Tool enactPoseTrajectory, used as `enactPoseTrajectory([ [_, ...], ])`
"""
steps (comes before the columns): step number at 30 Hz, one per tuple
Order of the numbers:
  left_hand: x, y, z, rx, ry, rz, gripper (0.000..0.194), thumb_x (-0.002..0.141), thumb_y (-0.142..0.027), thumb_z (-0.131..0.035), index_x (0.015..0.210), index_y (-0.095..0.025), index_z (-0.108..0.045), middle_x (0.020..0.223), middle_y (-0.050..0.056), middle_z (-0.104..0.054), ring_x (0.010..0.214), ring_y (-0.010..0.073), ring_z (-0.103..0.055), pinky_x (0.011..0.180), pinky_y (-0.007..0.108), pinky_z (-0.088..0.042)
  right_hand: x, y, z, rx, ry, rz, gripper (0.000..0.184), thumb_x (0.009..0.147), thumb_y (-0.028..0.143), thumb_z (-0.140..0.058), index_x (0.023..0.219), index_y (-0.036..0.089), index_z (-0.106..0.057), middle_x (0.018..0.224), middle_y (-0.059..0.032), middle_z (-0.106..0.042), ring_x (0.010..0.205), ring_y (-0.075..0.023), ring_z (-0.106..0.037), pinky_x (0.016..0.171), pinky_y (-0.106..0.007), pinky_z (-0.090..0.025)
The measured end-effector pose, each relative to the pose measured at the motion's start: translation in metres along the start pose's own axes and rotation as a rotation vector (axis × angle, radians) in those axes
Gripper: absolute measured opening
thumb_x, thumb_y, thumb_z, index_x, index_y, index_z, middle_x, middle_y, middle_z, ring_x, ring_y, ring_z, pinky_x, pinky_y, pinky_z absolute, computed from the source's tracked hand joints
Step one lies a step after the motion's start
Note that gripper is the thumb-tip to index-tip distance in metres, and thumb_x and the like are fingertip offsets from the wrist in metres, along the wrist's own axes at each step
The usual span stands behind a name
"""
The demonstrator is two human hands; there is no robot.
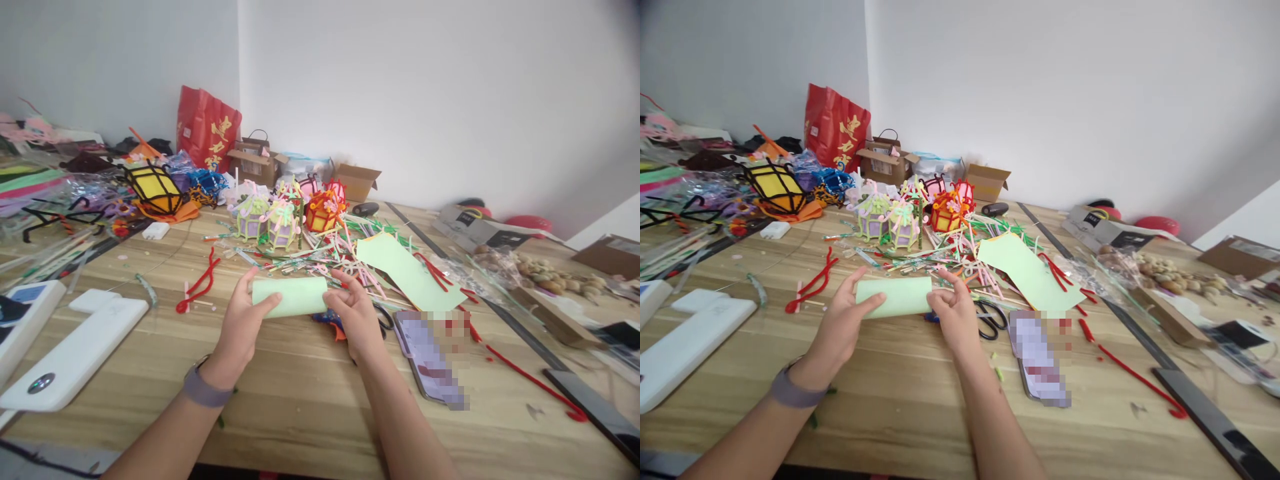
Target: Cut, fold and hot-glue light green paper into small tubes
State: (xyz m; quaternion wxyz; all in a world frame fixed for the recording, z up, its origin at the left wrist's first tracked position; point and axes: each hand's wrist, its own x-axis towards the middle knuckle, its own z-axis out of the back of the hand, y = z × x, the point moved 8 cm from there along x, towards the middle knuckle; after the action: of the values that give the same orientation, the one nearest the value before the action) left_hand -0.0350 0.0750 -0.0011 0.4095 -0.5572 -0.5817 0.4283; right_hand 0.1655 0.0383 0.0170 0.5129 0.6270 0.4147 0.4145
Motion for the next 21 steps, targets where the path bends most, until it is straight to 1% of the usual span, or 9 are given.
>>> enactPoseTrajectory([
  [2, 0.002, 0.002, 0.001, -0.013, -0.012, 0.003, 0.084, 0.063, -0.027, -0.077, 0.14, -0.02, -0.042, 0.113, 0.007, -0.065, 0.101, 0.0217, -0.063, 0.086, 0.032, -0.049, 0.0, -0.001, -0.002, 0.016, 0.016, -0.008, 0.057, 0.064, 0.035, -0.075, 0.116, 0.02, -0.057, 0.066, 0.0027, -0.068, 0.061, -0.0165, -0.06, 0.061, -0.029, -0.045],
  [4, 0.003, 0.004, 0.001, -0.033, -0.016, 0.012, 0.081, 0.063, -0.026, -0.077, 0.137, -0.02, -0.045, 0.117, 0.007, -0.064, 0.104, 0.0218, -0.062, 0.088, 0.033, -0.049, -0.001, 0.0, -0.003, 0.027, 0.03, -0.001, 0.058, 0.065, 0.037, -0.075, 0.118, 0.021, -0.057, 0.068, 0.0026, -0.068, 0.063, -0.0163, -0.061, 0.063, -0.029, -0.046],
  [8, 0.004, 0.008, -0.001, -0.075, 0.014, 0.024, 0.078, 0.06, -0.03, -0.078, 0.132, -0.019, -0.05, 0.123, 0.008, -0.062, 0.109, 0.0223, -0.06, 0.092, 0.033, -0.047, -0.004, 0.005, -0.004, 0.014, 0.024, 0.05, 0.06, 0.065, 0.033, -0.076, 0.12, 0.022, -0.056, 0.072, 0.0037, -0.067, 0.071, -0.0166, -0.062, 0.069, -0.03, -0.048],
  [13, 0.001, 0.011, -0.006, -0.094, 0.063, 0.103, 0.083, 0.055, -0.033, -0.081, 0.13, -0.016, -0.049, 0.12, 0.01, -0.062, 0.112, 0.0235, -0.057, 0.096, 0.034, -0.044, -0.006, 0.011, -0.004, 0.011, 0.012, 0.095, 0.053, 0.068, 0.031, -0.073, 0.117, 0.023, -0.055, 0.07, 0.0049, -0.067, 0.066, -0.0148, -0.06, 0.065, -0.028, -0.047],
  [16, -0.003, 0.007, -0.005, -0.088, 0.102, 0.126, 0.085, 0.058, -0.033, -0.081, 0.134, -0.017, -0.046, 0.115, 0.01, -0.064, 0.11, 0.0241, -0.059, 0.095, 0.036, -0.044, -0.006, 0.014, -0.004, 0.021, 0.015, 0.097, 0.049, 0.068, 0.031, -0.073, 0.114, 0.023, -0.056, 0.07, 0.0048, -0.067, 0.066, -0.0154, -0.06, 0.064, -0.028, -0.046],
  [18, -0.005, 0.008, 0.002, 0.002, 0.101, 0.158, 0.085, 0.064, -0.037, -0.078, 0.138, -0.017, -0.041, 0.108, 0.01, -0.067, 0.106, 0.0248, -0.061, 0.096, 0.039, -0.044, -0.006, 0.016, -0.002, 0.023, -0.011, 0.118, 0.049, 0.068, 0.032, -0.073, 0.113, 0.023, -0.056, 0.07, 0.0044, -0.067, 0.069, -0.0162, -0.061, 0.067, -0.029, -0.047],
  [19, -0.006, 0.008, 0.01, 0.093, 0.07, 0.15, 0.084, 0.068, -0.039, -0.076, 0.14, -0.017, -0.04, 0.106, 0.009, -0.067, 0.106, 0.0254, -0.062, 0.097, 0.041, -0.043, -0.007, 0.017, -0.001, 0.021, -0.029, 0.128, 0.049, 0.068, 0.032, -0.073, 0.113, 0.023, -0.056, 0.07, 0.0041, -0.067, 0.07, -0.0166, -0.061, 0.069, -0.03, -0.047],
  [20, -0.006, 0.004, 0.02, 0.212, 0.015, 0.104, 0.082, 0.07, -0.042, -0.074, 0.141, -0.018, -0.039, 0.105, 0.009, -0.067, 0.107, 0.0264, -0.061, 0.099, 0.043, -0.041, -0.007, 0.017, 0.0, 0.013, -0.043, 0.135, 0.049, 0.068, 0.032, -0.073, 0.113, 0.022, -0.056, 0.07, 0.0036, -0.068, 0.071, -0.017, -0.062, 0.071, -0.031, -0.047],
  [21, -0.006, -0.004, 0.028, 0.341, -0.046, 0.018, 0.077, 0.073, -0.044, -0.071, 0.139, -0.018, -0.042, 0.107, 0.01, -0.065, 0.109, 0.0275, -0.059, 0.101, 0.045, -0.039, -0.007, 0.017, 0.001, -0.002, -0.05, 0.139, 0.048, 0.069, 0.033, -0.073, 0.113, 0.022, -0.056, 0.071, 0.0031, -0.069, 0.071, -0.0172, -0.062, 0.071, -0.031, -0.047],
])
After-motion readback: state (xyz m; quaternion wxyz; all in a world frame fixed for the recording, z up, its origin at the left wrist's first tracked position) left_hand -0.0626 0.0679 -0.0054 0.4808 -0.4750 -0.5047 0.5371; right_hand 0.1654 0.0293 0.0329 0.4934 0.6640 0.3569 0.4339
